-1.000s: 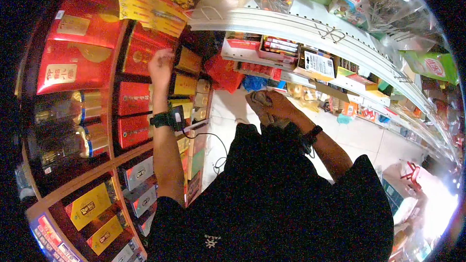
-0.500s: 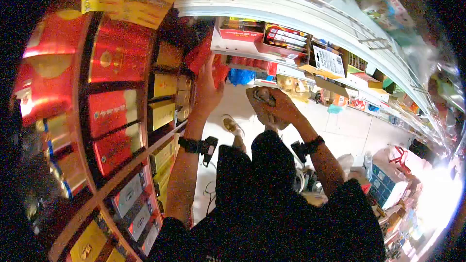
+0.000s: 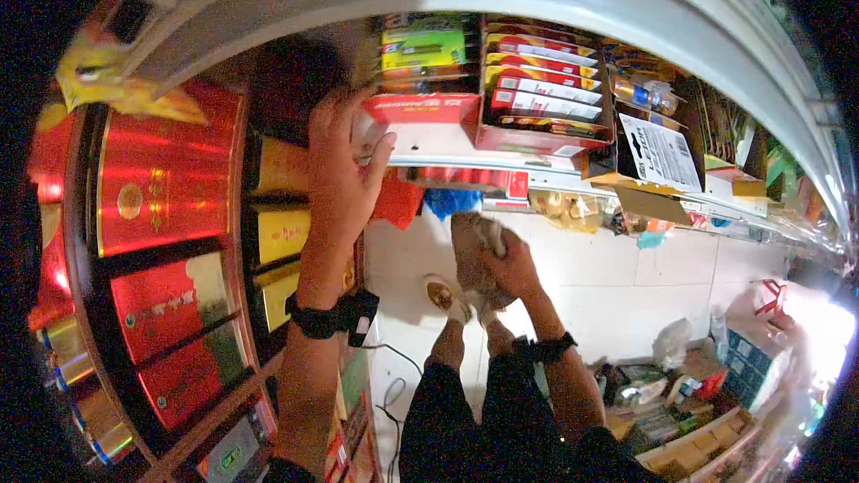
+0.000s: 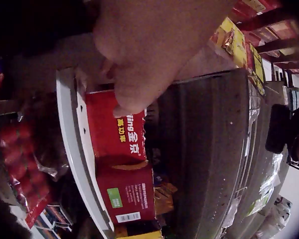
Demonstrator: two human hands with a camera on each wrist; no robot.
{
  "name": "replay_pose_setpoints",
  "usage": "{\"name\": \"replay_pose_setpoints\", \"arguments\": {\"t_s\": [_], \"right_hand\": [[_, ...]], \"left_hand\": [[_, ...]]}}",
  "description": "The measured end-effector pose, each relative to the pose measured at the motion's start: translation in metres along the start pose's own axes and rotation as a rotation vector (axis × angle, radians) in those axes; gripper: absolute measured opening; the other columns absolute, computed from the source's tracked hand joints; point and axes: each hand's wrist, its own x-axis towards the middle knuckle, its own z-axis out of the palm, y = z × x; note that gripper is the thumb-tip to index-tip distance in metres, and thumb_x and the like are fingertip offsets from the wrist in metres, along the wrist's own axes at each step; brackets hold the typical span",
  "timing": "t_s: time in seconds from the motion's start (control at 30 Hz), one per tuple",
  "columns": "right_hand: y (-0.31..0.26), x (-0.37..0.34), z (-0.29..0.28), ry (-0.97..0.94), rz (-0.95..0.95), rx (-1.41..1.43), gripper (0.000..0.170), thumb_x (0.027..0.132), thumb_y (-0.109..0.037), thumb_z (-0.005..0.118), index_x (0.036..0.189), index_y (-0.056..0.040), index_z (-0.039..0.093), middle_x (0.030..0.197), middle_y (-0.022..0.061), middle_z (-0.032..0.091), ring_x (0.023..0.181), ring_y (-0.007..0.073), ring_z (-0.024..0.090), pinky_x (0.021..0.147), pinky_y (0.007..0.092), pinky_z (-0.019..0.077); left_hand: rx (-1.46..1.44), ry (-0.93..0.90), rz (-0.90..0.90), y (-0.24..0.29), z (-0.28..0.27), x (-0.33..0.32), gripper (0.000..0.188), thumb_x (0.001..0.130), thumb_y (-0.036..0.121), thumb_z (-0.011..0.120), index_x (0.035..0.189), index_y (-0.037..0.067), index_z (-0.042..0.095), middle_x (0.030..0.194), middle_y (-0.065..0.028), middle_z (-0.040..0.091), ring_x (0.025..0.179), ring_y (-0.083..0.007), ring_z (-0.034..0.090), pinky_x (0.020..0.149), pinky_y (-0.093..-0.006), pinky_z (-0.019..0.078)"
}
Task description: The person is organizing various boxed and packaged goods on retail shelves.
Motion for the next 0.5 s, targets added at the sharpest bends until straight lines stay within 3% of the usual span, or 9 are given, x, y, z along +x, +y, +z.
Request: {"name": "replay_pose_setpoints", "arguments": {"t_s": [0.07, 0.13, 0.23, 0.3, 0.33, 0.4, 0.5], "right_hand": [[0.021, -0.003, 0.015, -0.045, 0.075, 0.049, 0.048, 0.082, -0.018, 0.071, 0.124, 0.0012, 0.058, 0.111, 0.0204, 0.069, 0.106, 0.0320, 0.067, 0.092, 0.0401, 0.0524], [0.055, -0.012, 0.033, -0.032, 0.019, 0.027, 0.043, 0.084, -0.014, 0.068, 0.124, -0.0008, 0.060, 0.106, 0.0168, 0.070, 0.097, 0.0213, 0.066, 0.085, 0.0369, 0.0531], [0.081, -0.037, 0.050, -0.072, 0.140, 0.023, 0.042, 0.082, -0.018, 0.069, 0.120, -0.0001, 0.061, 0.107, 0.0196, 0.067, 0.101, 0.0292, 0.065, 0.086, 0.0397, 0.0519], [0.086, -0.047, 0.054, -0.091, 0.204, -0.021, 0.043, 0.082, -0.021, 0.070, 0.117, 0.0010, 0.060, 0.108, 0.0219, 0.065, 0.105, 0.0367, 0.063, 0.088, 0.0420, 0.0509], [0.089, -0.053, 0.054, -0.084, 0.200, -0.013, 0.043, 0.082, -0.021, 0.070, 0.117, 0.0010, 0.060, 0.108, 0.0219, 0.065, 0.105, 0.0367, 0.063, 0.088, 0.0420, 0.0509], [0.080, -0.065, 0.051, -0.107, 0.316, 0.011, 0.045, 0.081, -0.021, 0.070, 0.120, 0.0011, 0.059, 0.109, 0.0226, 0.066, 0.106, 0.0364, 0.063, 0.089, 0.0416, 0.0510], [0.119, -0.083, 0.060, -0.058, 0.321, 0.030, 0.050, 0.081, -0.020, 0.071, 0.123, 0.0010, 0.058, 0.110, 0.0212, 0.067, 0.106, 0.0343, 0.065, 0.090, 0.0404, 0.0513]], "left_hand": [[0.086, 0.033, 0.058, -0.008, 0.010, 0.004, 0.056, 0.081, 0.005, 0.073, 0.132, 0.013, 0.052, 0.125, -0.0212, 0.049, 0.111, -0.0412, 0.055, 0.096, -0.0446, 0.0462], [0.056, 0.029, 0.044, -0.015, 0.017, 0.008, 0.051, 0.082, 0.008, 0.074, 0.128, 0.010, 0.053, 0.126, -0.0222, 0.049, 0.113, -0.0431, 0.054, 0.097, -0.0454, 0.0452], [0.017, 0.045, -0.049, -0.016, 0.022, 0.007, 0.045, 0.082, 0.011, 0.075, 0.121, 0.006, 0.054, 0.117, -0.0218, 0.057, 0.106, -0.0404, 0.060, 0.092, -0.0442, 0.0485], [-0.094, -0.018, -0.216, -0.011, 0.022, 0.015, 0.041, 0.082, 0.014, 0.077, 0.113, 0.003, 0.053, 0.099, -0.0190, 0.066, 0.091, -0.0377, 0.066, 0.081, -0.0422, 0.0528], [-0.093, -0.021, -0.205, -0.013, 0.024, 0.015, 0.041, 0.082, 0.014, 0.077, 0.113, 0.003, 0.053, 0.099, -0.0190, 0.066, 0.091, -0.0377, 0.066, 0.081, -0.0422, 0.0528], [-0.009, -0.006, -0.145, -0.018, 0.024, 0.014, 0.039, 0.082, 0.016, 0.078, 0.108, 0.002, 0.052, 0.084, -0.0159, 0.069, 0.083, -0.0345, 0.069, 0.071, -0.0415, 0.0547], [-0.002, 0.004, -0.126, -0.018, 0.021, 0.013, 0.039, 0.081, 0.016, 0.080, 0.106, 0.001, 0.052, 0.085, -0.0172, 0.070, 0.087, -0.0329, 0.070, 0.067, -0.0406, 0.0547]]}}
